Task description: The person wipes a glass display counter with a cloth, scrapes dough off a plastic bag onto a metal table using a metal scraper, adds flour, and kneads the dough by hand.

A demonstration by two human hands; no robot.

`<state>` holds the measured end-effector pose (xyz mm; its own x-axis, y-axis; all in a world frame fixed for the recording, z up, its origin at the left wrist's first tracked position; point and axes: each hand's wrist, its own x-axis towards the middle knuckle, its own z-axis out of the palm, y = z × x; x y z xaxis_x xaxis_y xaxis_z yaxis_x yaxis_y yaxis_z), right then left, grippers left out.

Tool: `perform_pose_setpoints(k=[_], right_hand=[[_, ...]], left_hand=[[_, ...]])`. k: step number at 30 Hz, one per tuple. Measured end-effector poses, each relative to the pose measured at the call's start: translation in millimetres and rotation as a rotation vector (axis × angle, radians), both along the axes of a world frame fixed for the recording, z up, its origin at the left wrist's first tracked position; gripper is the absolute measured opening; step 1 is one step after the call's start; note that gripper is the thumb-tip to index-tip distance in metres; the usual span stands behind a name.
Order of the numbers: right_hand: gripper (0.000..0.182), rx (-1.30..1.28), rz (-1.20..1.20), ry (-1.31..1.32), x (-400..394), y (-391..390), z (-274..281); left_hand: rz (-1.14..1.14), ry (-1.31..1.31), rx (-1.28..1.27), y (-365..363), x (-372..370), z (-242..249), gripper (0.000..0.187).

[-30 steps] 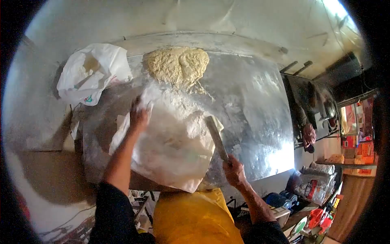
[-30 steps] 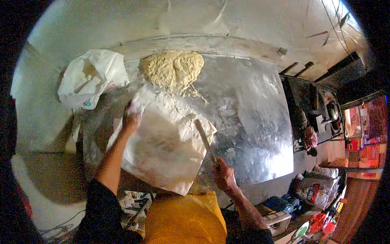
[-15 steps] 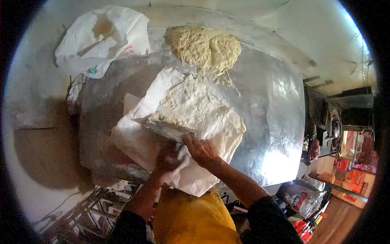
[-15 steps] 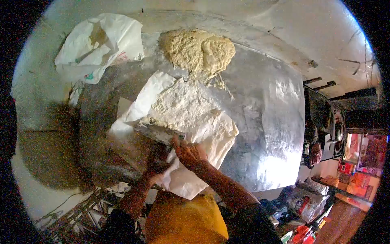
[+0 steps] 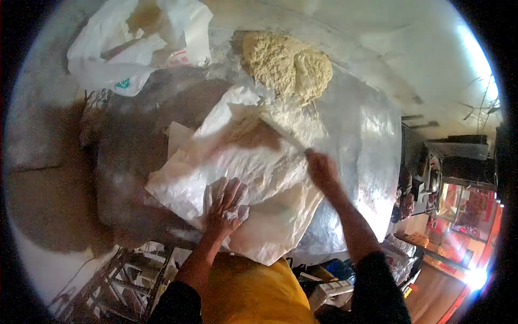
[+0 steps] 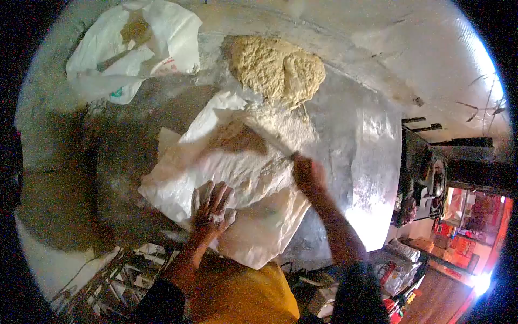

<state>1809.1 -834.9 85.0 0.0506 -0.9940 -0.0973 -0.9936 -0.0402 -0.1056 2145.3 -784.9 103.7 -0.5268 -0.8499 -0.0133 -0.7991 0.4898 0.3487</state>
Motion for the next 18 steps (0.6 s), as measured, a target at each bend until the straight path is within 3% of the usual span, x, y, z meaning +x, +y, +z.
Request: perform_pose_setpoints(k=[1,5,7,8,9,10,12,13,15,17,18], right_hand=[[0.015,0.072,-0.093,-0.054,37.0,14.0,15.8],[0.029,0.131,0.142,-0.054,123.9,75.6,-11.9],[0.037,0.051,0.287,0.152,113.8,54.9,-19.5],[0.031,-0.338,0.406,0.367,94.8,39.9,-16.6],[0.023,-0.03,0.334,0.435,62.6,14.1,-22.4],[0.015,0.008,0.207,0.457,24.5,-12.6,-30.5],[0.013,-0.096,0.11,0.251,-22.8,-51.6,-4.3],[0.016,0.131,-0.048,0.172,-6.1,-60.7,37.1],[0.02,0.027,-0.064,0.057,8.2,-22.1,0.5],[0.023,0.12,-0.135,-0.178,68.4,10.4,35.8],[0.027,0.291,-0.059,-0.09,89.4,17.4,42.3]], left_hand=[[0.004,0.023,0.011,1.4,1.1,-0.3,0.058],[0.034,0.174,-0.106,11.1,2.8,-12.1,0.056],[0.055,0.2,-0.157,9.6,2.1,-15.7,0.058],[0.038,0.106,-0.038,3.2,1.8,-9.4,0.059],[0.016,0.013,0.086,3.6,2.1,-4.0,0.06],[0.023,0.004,0.087,3.7,1.9,-2.9,0.062],[0.036,-0.008,0.077,1.5,5.2,-9.5,0.062],[0.026,-0.01,0.079,4.6,3.3,-9.9,0.062],[0.017,0.052,0.034,1.1,1.2,-2.2,0.063],[0.018,-0.008,0.054,4.5,3.2,-2.9,0.064],[0.011,-0.008,0.076,3.1,4.5,-0.7,0.064]])
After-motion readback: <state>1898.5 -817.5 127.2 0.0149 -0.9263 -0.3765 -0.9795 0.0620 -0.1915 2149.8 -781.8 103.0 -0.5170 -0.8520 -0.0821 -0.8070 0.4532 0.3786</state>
